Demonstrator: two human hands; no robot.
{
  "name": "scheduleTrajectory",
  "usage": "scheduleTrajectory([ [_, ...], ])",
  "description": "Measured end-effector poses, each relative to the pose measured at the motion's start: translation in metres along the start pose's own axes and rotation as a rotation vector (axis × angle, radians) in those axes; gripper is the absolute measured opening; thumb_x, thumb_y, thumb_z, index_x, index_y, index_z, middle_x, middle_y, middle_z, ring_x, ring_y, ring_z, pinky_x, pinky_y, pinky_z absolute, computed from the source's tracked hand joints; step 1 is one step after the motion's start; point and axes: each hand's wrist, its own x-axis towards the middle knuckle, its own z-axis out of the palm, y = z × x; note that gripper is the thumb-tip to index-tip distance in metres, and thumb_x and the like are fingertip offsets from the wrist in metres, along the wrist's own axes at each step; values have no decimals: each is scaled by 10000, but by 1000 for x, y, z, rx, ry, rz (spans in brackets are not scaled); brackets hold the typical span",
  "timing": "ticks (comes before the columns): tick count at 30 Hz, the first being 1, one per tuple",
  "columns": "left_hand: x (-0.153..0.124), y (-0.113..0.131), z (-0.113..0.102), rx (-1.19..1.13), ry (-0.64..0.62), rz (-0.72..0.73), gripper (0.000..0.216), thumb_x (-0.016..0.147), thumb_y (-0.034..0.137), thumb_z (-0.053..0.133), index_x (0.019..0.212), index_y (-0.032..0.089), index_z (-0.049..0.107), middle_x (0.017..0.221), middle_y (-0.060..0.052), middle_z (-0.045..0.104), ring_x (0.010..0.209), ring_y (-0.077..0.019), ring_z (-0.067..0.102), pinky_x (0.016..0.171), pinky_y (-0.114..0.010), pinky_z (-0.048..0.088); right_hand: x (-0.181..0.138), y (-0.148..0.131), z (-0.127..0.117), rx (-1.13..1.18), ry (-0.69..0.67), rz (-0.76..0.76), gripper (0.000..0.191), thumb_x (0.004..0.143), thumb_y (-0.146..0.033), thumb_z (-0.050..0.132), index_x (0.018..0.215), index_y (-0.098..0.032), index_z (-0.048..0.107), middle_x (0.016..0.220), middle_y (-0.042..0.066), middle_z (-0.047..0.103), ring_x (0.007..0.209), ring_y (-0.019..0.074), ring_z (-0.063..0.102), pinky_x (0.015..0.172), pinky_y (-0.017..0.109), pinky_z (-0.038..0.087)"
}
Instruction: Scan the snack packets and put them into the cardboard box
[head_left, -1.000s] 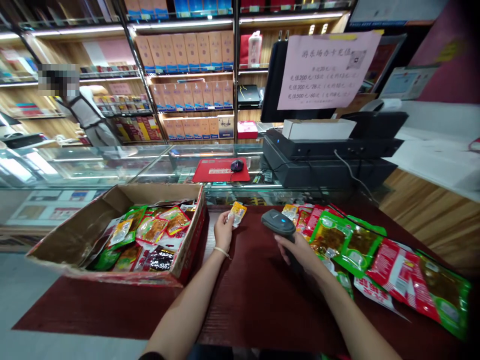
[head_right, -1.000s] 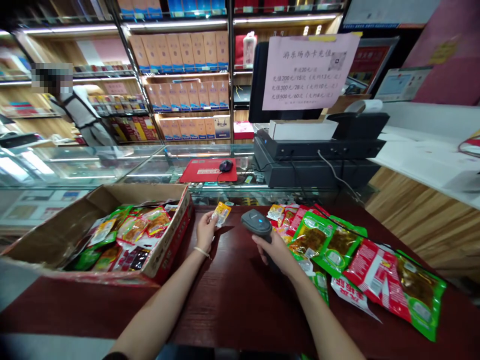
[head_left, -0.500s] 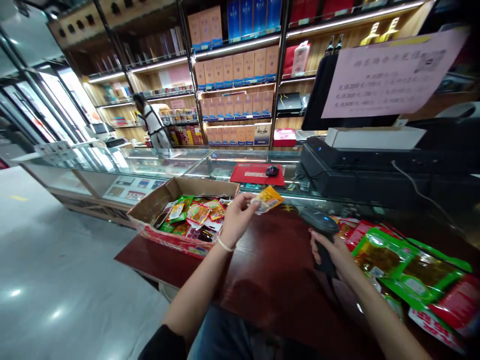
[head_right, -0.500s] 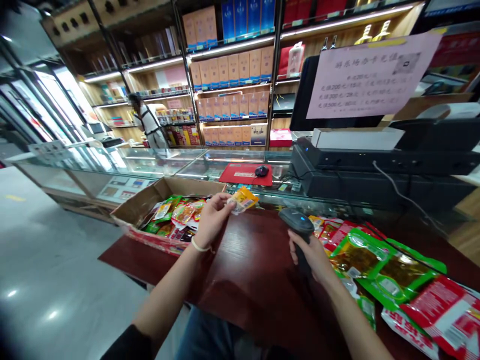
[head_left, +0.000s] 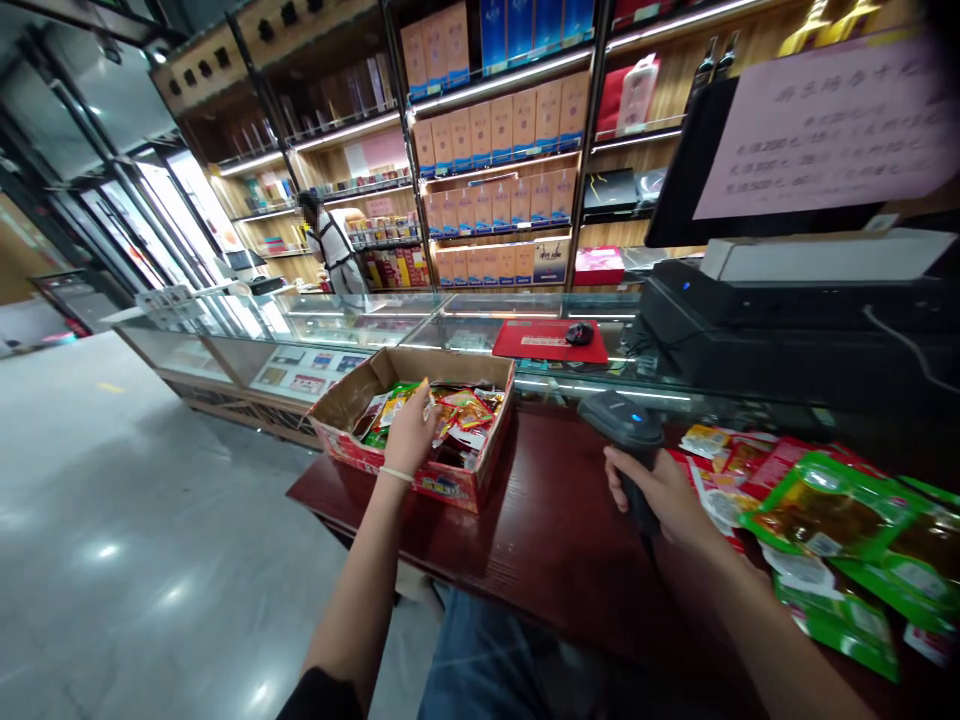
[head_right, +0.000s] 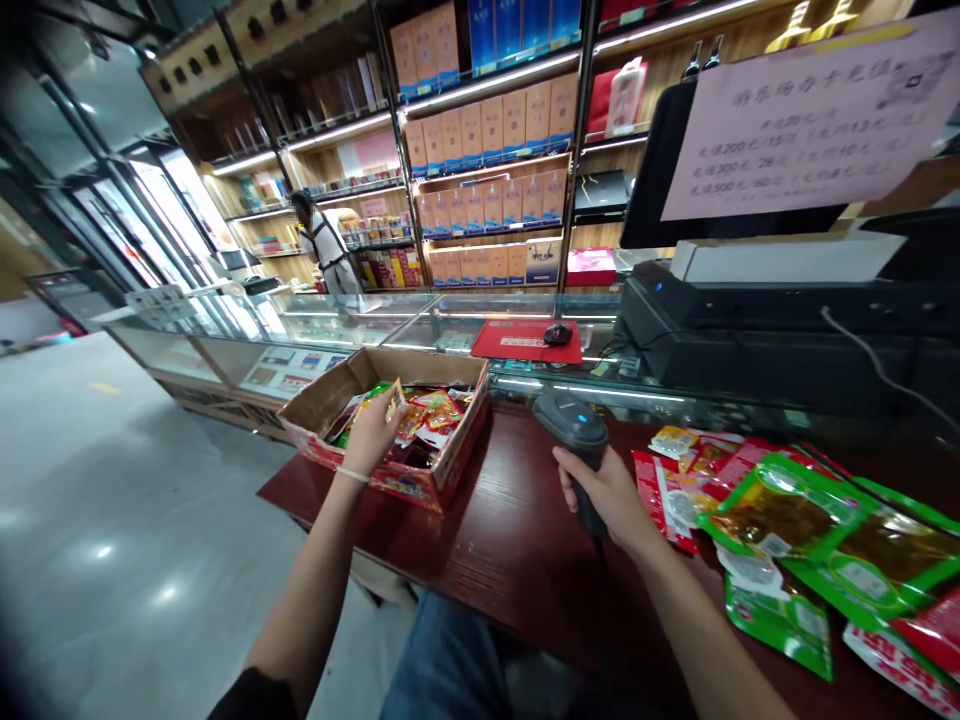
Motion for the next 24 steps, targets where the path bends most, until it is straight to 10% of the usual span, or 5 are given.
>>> scheduleTrajectory([
  [9, -11, 29, -4, -110, 92, 85, 333, 929, 326, 451, 1141, 183, 664, 1126, -97, 704, 1030, -247, 652, 921, -378, 489, -12, 14, -27, 5, 114, -14, 341, 773, -489, 712, 789, -184, 561, 559, -44, 518, 379, 93, 473, 353, 213, 385],
  [15, -20, 105, 9, -260, 32, 308, 335, 933, 362, 466, 1163, 208, 655, 1128, -68, 704, 1038, -223, 645, 936, -343, 474, -38, 9, -61, -29, 310, 3, 375, 753, -519, 703, 725, -198, 510, 525, -46, 525, 347, 90, 463, 330, 210, 380],
  [24, -34, 241, 118, -669, -349, 470, 283, 920, 339, 484, 1106, 228, 668, 1131, -48, 704, 1009, -200, 656, 910, -318, 490, -97, -1, -126, 30, 630, -12, 389, 739, -495, 721, 881, -231, 474, 529, -81, 542, 335, 90, 447, 310, 204, 380],
])
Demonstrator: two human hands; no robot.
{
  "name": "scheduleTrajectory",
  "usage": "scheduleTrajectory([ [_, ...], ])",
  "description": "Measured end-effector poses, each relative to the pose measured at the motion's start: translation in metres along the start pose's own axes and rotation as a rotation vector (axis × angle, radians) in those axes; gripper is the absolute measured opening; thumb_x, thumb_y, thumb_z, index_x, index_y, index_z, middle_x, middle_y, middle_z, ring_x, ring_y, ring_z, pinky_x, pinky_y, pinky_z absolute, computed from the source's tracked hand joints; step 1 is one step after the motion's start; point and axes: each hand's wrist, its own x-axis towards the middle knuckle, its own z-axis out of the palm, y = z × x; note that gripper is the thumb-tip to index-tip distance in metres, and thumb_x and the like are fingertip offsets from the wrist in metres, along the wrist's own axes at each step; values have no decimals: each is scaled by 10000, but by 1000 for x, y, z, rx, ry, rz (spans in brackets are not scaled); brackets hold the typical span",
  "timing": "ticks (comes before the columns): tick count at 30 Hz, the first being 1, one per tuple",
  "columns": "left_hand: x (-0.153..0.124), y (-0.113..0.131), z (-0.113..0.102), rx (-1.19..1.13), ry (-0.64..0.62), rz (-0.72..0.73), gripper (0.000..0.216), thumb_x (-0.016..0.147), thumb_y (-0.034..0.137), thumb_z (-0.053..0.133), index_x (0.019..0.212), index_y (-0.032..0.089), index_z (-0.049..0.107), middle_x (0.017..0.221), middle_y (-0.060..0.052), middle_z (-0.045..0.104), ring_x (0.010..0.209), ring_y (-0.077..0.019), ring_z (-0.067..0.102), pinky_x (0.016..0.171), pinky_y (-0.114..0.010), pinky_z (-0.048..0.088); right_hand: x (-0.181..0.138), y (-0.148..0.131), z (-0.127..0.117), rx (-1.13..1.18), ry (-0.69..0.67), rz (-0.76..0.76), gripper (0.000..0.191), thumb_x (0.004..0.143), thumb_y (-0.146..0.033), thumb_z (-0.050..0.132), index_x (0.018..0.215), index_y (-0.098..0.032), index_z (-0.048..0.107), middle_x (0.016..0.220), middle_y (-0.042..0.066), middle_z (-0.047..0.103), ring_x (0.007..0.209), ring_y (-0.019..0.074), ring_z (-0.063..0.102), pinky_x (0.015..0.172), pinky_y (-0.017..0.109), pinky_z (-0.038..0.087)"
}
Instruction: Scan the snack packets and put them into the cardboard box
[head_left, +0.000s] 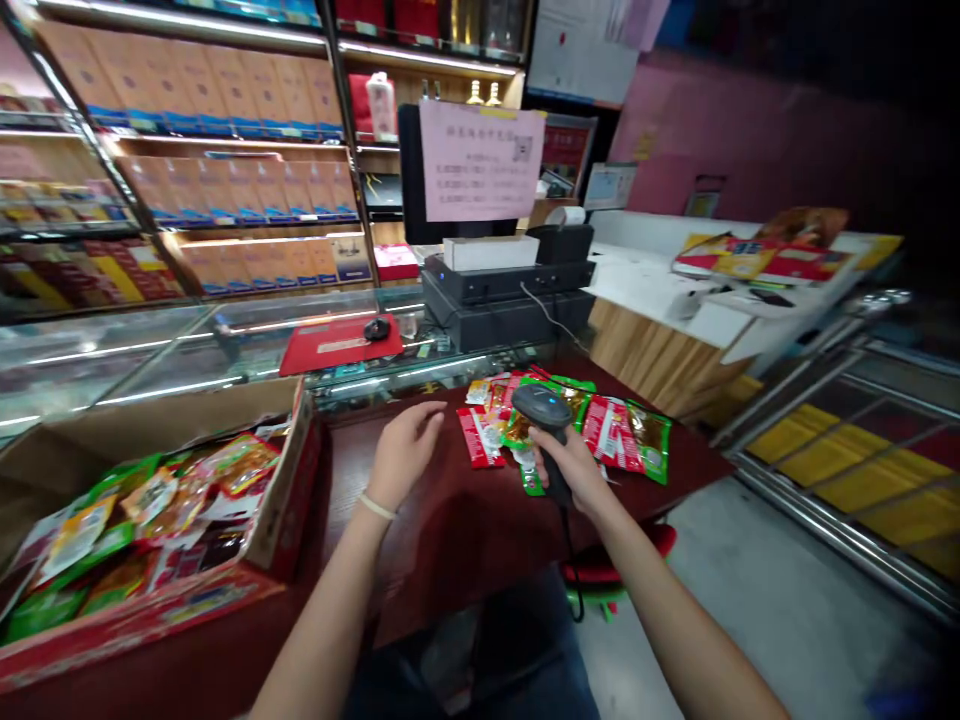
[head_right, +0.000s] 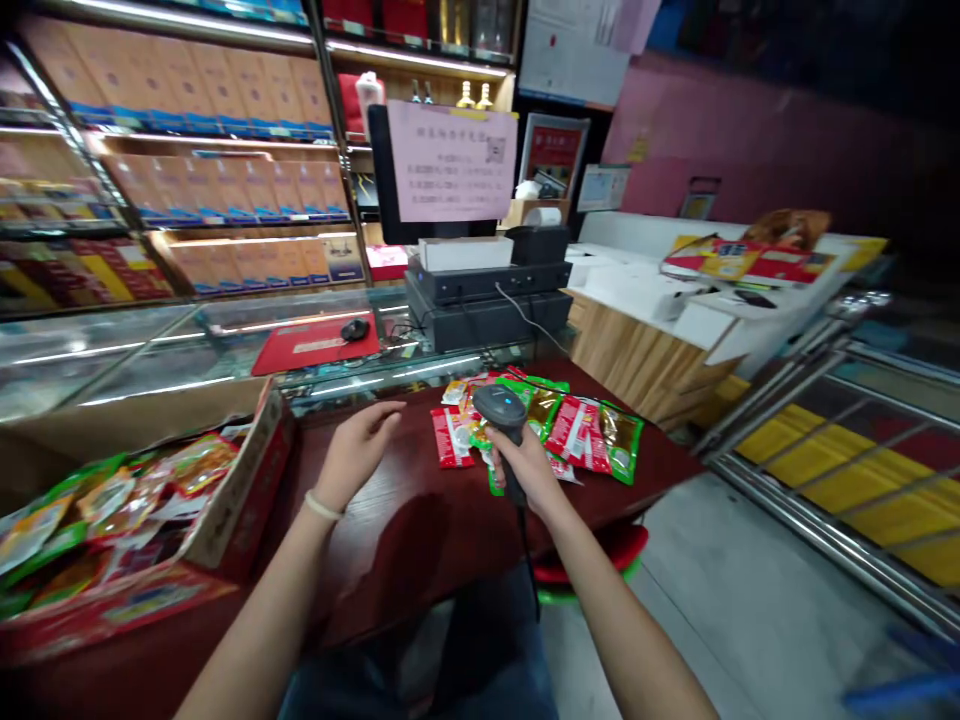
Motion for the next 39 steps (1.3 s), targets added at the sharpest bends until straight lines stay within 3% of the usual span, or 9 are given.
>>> scheduleTrajectory([
  [9, 44, 4, 150, -102, -267, -160, 257, 870, 356, 549, 1014, 171, 655, 1055, -95, 706, 939, -202, 657, 828, -288, 474, 3, -2, -67, -38, 168, -12, 377, 753, -501, 713, 846, -224, 474, 514, -67, 542, 341, 97, 456, 304, 206, 379],
  [13, 51, 0, 185, 68, -363, -229, 430, 792, 442, 642, 1095, 138, 606, 1092, -154, 679, 996, -256, 641, 801, -300, 445, 7, 1, -76, -46, 195, -23, 379, 745, -505, 719, 835, -225, 480, 511, -66, 542, 331, 101, 451, 299, 219, 380],
  [17, 56, -11, 197, 64, -381, -294, 490, 617, 398, 788, 1007, 160, 610, 945, -122, 692, 899, -269, 642, 716, -292, 411, 13, 2, -76, -31, 203, 5, 403, 723, -510, 734, 865, -225, 486, 503, -77, 537, 332, 102, 452, 297, 214, 370],
  [21, 56, -24, 190, -215, -363, -304, 271, 595, 323, 783, 755, 191, 609, 670, -12, 612, 652, -180, 565, 609, -261, 354, 18, 2, -68, -18, 161, 5, 411, 729, -520, 724, 887, -226, 485, 517, -84, 531, 343, 100, 463, 313, 212, 376],
  [24, 50, -34, 170, -339, -298, -290, 212, 665, 335, 727, 694, 177, 589, 604, 35, 529, 585, -124, 482, 578, -232, 338, 22, 0, -59, -27, 128, 2, 415, 723, -538, 721, 849, -229, 476, 532, -78, 535, 348, 98, 463, 321, 216, 383],
  [28, 36, -50, 122, -646, -151, -371, 308, 708, 433, 713, 770, 158, 590, 687, 22, 589, 620, -102, 524, 594, -209, 412, 29, -3, -38, -12, 32, 26, 386, 738, -511, 726, 824, -230, 477, 536, -73, 535, 359, 98, 465, 335, 224, 397],
  [33, 12, -75, 65, -1009, 85, -651, 422, 671, 437, 779, 909, 174, 550, 776, -6, 666, 605, -110, 615, 559, -219, 494, 43, -3, 9, 9, -113, 15, 351, 751, -472, 731, 847, -225, 502, 519, -74, 531, 350, 93, 448, 327, 214, 379],
  [36, 0, -94, 47, -1131, 188, -724, 451, 669, 338, 803, 998, 182, 537, 894, -41, 702, 695, -137, 674, 619, -245, 535, 56, 5, 42, -17, -239, 0, 345, 765, -488, 710, 797, -217, 499, 522, -64, 535, 349, 91, 455, 323, 208, 369],
  [39, -6, -110, 41, -1190, 264, -651, 488, 640, 205, 816, 1046, 184, 546, 1003, -54, 704, 802, -141, 690, 725, -252, 539, 67, 16, 69, -61, -334, 14, 363, 768, -512, 694, 758, -212, 491, 515, -60, 528, 343, 90, 456, 322, 204, 370],
])
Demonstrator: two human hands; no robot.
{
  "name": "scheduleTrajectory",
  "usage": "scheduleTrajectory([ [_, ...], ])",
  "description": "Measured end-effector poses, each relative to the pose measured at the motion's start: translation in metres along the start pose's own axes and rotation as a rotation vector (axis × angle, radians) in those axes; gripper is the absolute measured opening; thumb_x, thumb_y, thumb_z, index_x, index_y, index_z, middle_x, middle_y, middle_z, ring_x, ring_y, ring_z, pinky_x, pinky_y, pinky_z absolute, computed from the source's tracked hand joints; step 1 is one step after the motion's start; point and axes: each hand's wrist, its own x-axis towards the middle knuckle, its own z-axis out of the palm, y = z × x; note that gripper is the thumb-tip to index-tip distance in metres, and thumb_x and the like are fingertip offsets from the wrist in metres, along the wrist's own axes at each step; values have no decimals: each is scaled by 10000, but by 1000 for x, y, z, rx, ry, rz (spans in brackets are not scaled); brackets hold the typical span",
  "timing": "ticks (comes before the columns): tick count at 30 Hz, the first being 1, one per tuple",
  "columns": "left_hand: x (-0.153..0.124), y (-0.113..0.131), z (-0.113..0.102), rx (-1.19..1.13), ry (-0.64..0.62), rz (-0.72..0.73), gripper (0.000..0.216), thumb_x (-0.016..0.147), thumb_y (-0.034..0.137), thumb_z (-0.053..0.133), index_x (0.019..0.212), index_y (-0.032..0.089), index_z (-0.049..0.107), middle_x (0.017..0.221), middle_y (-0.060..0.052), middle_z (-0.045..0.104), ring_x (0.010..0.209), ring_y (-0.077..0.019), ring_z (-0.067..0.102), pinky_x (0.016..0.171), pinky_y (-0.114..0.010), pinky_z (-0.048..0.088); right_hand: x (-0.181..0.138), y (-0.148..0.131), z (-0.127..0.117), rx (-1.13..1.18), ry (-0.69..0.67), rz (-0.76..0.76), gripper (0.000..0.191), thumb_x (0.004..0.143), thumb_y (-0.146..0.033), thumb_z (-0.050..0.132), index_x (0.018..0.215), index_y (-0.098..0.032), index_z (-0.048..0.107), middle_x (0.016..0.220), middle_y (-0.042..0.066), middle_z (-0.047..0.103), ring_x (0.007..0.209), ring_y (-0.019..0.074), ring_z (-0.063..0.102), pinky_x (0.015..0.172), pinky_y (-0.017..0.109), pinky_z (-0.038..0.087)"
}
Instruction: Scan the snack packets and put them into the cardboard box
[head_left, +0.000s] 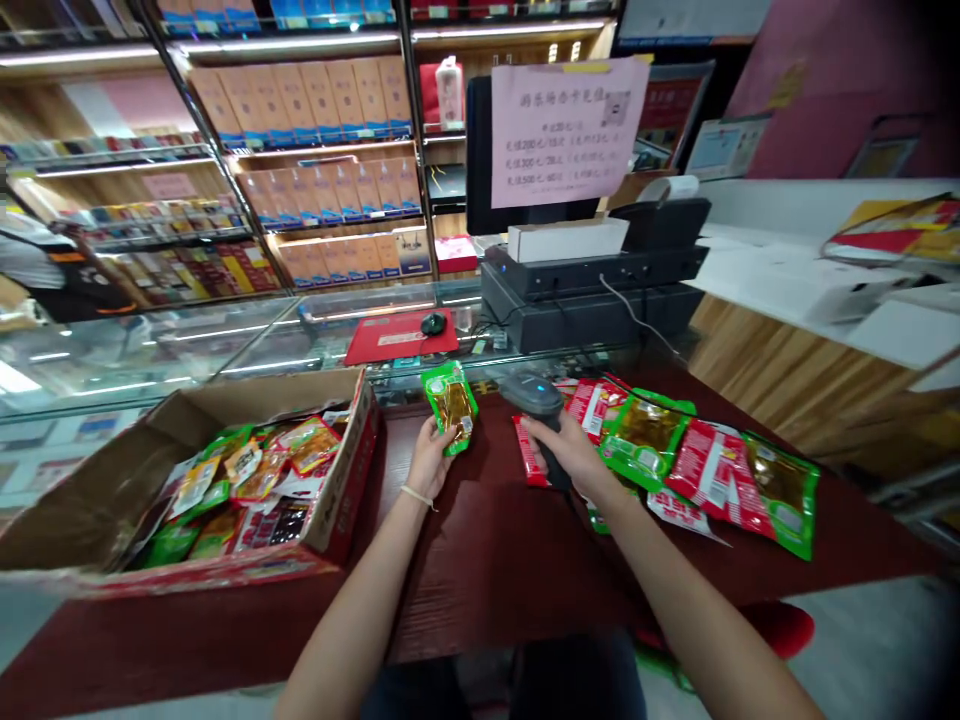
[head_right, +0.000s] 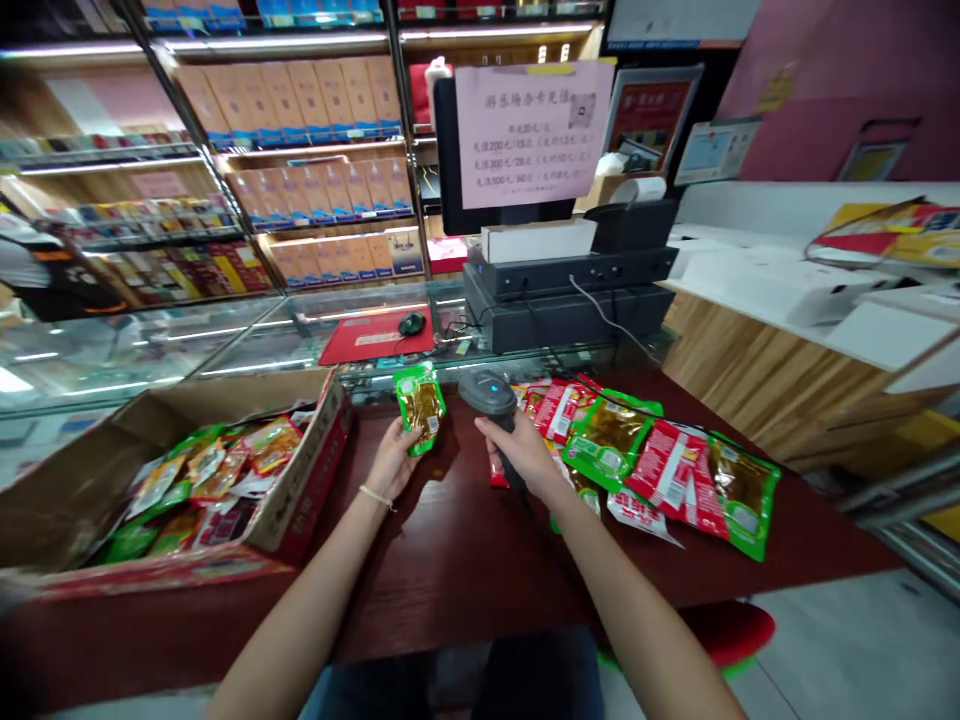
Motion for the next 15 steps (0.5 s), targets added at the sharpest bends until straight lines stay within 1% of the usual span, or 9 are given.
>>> scheduleTrajectory([
  [2, 2, 0, -6, -23, -13, 62, 530, 621, 139, 809, 1080, 202, 553, 1037, -39, 700, 856, -132, 686, 772, -239, 523, 9, 7, 9, -4, -28, 21, 372, 762, -521, 693, 755, -211, 488, 507, -64, 520, 338, 91, 459, 328, 205, 380],
  [4, 2, 0, -7, -45, -27, 102, 555, 627, 115, 790, 1121, 220, 561, 1068, -33, 697, 913, -132, 678, 818, -238, 507, 13, 14, 13, 5, -37, 36, 379, 759, -525, 690, 733, -211, 480, 497, -67, 507, 334, 91, 454, 328, 204, 378],
  [6, 1, 2, -6, -51, -29, 120, 526, 655, 138, 770, 1138, 218, 579, 1095, -43, 693, 953, -144, 671, 857, -255, 497, 13, 19, 12, 15, -46, 35, 377, 767, -520, 680, 707, -210, 475, 491, -67, 494, 332, 91, 448, 323, 207, 369],
  [8, 0, 4, -5, -25, 3, 144, 451, 681, 190, 762, 1104, 201, 606, 1082, -49, 696, 951, -150, 669, 871, -268, 490, 10, 22, 9, 22, -47, 27, 364, 777, -508, 672, 702, -210, 477, 501, -63, 500, 337, 92, 448, 327, 215, 377],
  [12, -2, 8, -7, 99, 127, 229, 374, 681, 273, 784, 998, 177, 612, 945, -16, 704, 831, -117, 664, 802, -240, 489, 4, 21, 3, 27, 29, 50, 341, 757, -486, 693, 734, -218, 484, 532, -64, 526, 350, 92, 460, 341, 218, 393],
  [15, -2, 12, -11, 149, 194, 237, 391, 659, 324, 802, 955, 165, 602, 873, -5, 692, 740, -108, 652, 717, -229, 503, 2, 20, 2, 9, 45, 58, 343, 765, -490, 686, 721, -218, 482, 529, -59, 530, 352, 94, 464, 345, 222, 391],
])
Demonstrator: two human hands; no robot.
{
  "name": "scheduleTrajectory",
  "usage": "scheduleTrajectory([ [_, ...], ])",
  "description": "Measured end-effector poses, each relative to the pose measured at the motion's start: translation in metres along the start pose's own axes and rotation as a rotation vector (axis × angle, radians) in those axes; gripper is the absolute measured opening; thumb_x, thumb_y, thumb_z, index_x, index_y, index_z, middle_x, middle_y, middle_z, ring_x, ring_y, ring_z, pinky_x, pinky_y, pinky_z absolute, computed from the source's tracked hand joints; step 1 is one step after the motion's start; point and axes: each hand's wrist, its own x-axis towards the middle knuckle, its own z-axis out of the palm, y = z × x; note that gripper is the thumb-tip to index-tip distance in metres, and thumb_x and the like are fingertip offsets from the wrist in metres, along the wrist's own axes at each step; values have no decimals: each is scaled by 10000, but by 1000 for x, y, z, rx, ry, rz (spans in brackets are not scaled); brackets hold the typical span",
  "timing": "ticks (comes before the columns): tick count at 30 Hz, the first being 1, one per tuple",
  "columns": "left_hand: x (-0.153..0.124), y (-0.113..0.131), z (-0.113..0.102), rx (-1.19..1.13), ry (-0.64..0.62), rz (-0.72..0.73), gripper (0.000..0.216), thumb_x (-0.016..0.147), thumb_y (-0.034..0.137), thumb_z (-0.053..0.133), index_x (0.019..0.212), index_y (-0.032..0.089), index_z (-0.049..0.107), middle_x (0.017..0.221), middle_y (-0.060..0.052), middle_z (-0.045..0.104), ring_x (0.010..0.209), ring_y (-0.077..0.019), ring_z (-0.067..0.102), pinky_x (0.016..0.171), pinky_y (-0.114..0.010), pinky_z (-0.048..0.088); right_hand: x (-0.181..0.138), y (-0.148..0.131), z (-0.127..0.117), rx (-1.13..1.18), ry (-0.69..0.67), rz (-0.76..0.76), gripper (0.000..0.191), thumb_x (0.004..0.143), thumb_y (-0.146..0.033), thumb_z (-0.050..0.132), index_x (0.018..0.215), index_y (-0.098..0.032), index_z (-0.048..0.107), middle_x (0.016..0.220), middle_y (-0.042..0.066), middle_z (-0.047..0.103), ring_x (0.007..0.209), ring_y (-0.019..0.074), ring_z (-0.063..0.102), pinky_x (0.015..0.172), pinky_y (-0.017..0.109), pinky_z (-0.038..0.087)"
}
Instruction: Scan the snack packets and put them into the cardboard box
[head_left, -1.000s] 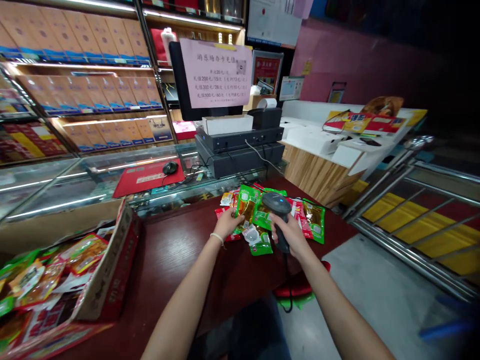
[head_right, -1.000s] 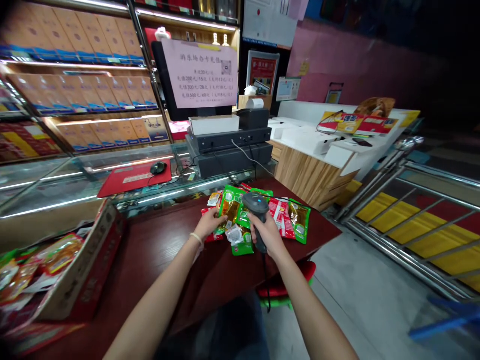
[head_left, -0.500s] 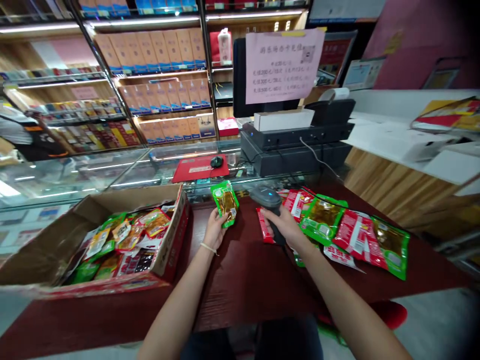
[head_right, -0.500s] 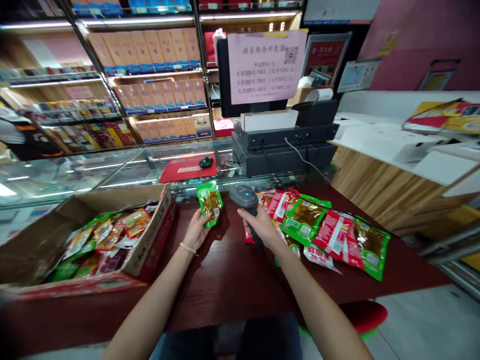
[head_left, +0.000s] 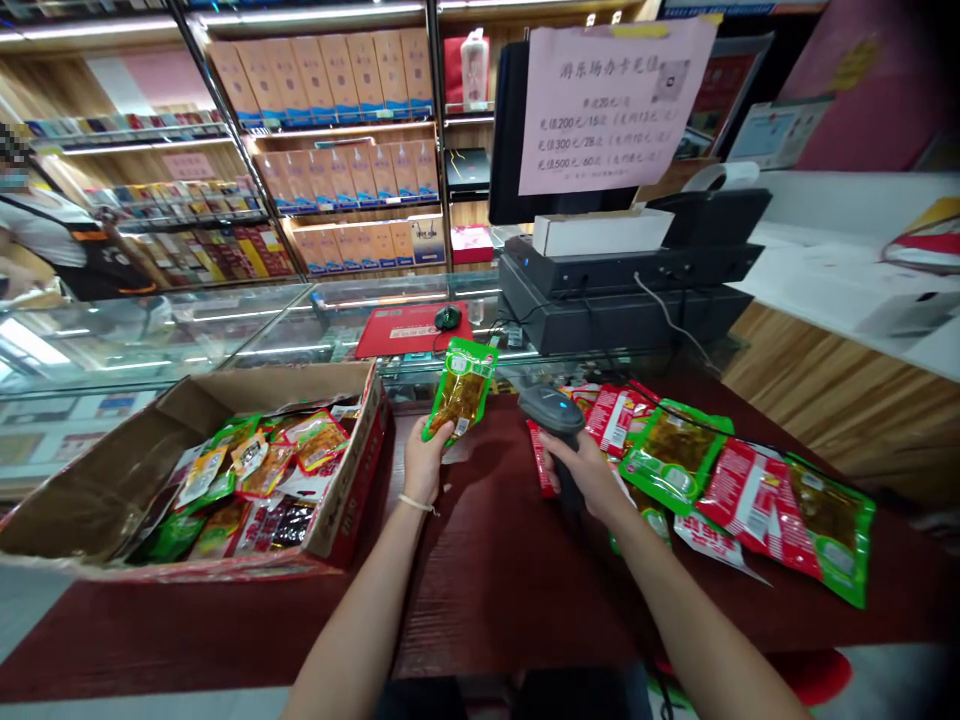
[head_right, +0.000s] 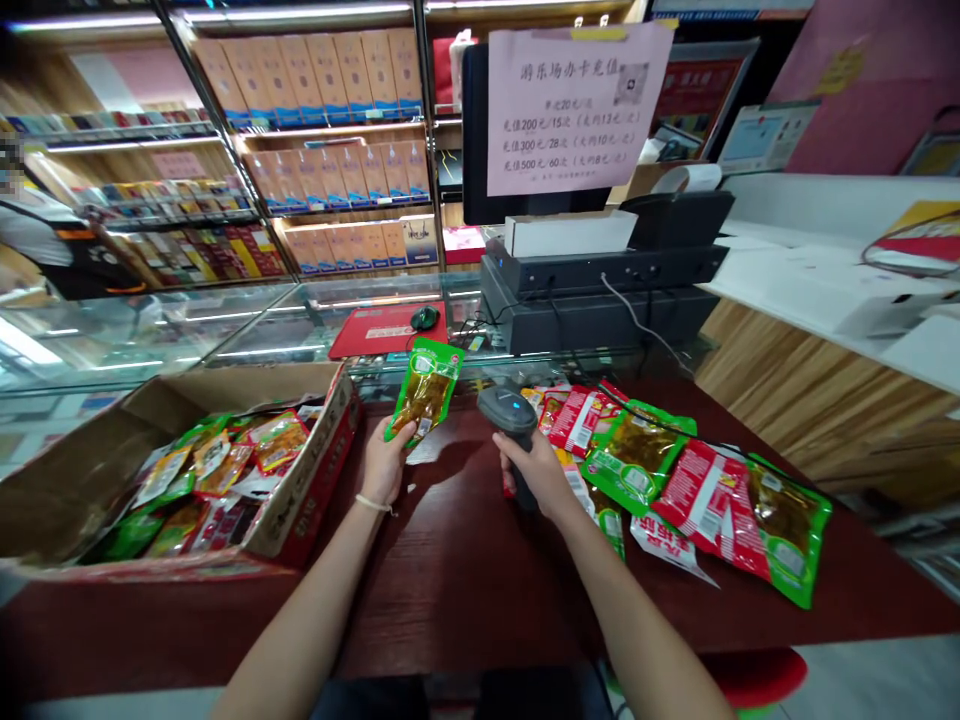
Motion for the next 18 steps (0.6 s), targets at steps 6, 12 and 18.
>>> scheduleTrajectory([
  [6, 3, 2, -3, -72, 38, 1, 479, 664, 386, 792, 1035, 169, 582, 944, -45, 696, 737, -141, 666, 635, -235, 527, -2, 5, 3, -122, -18, -21, 344, 774, -493, 686, 810, -219, 480, 491, -76, 507, 345, 97, 453, 343, 215, 377],
  [12, 9, -2, -9, -101, 45, -12, 445, 703, 386, 760, 1055, 168, 595, 973, -55, 705, 741, -145, 669, 631, -241, 521, -12, 3, 11, -248, -165, 45, 571, 757, -484, 703, 1200, -242, 436, 509, -110, 520, 337, 108, 459, 331, 204, 379],
  [18, 12, -3, -11, -124, 54, -9, 432, 723, 377, 745, 1071, 161, 608, 992, -80, 716, 808, -181, 689, 683, -274, 546, -18, 7, 12, -337, -346, 105, 439, 760, -474, 694, 1076, -209, 542, 493, -80, 539, 345, 114, 490, 351, 204, 372],
])
